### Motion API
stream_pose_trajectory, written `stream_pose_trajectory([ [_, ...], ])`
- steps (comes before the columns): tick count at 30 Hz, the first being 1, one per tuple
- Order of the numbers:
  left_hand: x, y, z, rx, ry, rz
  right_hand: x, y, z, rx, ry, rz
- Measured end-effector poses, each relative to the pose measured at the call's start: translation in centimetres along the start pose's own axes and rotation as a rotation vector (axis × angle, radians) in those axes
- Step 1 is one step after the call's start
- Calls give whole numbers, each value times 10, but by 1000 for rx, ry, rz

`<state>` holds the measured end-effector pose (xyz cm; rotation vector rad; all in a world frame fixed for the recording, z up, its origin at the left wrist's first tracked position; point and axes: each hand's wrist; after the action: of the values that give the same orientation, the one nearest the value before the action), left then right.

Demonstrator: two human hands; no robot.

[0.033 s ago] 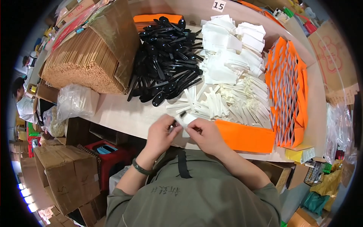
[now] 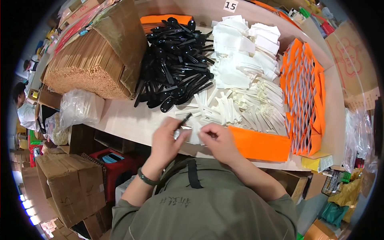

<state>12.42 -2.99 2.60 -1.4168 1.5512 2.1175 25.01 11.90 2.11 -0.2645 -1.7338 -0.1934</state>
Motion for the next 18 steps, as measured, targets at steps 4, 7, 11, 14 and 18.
stream_pose_trajectory([
  [4, -16, 27, 2, -200, -37, 167, -2, 9, -8, -111, -103, 214],
  [7, 9, 2, 3, -75, -26, 241, 0, 8, -15, -60, -250, -240],
  [11, 25, -12, -4, -108, 37, 134, 6, 14, -23, -70, 40, -657],
  [14, 20, -2, -3, -119, 30, -3, 4, 14, -9, -56, 387, -890],
  [18, 14, 0, 6, -50, -56, -45, -41, 7, 17, 64, 403, -1062],
])
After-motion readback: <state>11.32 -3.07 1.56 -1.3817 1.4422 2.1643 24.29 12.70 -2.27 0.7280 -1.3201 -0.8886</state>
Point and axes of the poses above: each hand's wrist, its own z-axis towards the middle knuckle, its own y-axis out of the back of the hand, x = y × z, and after that the axes turned 11 degrees about x, right-handed
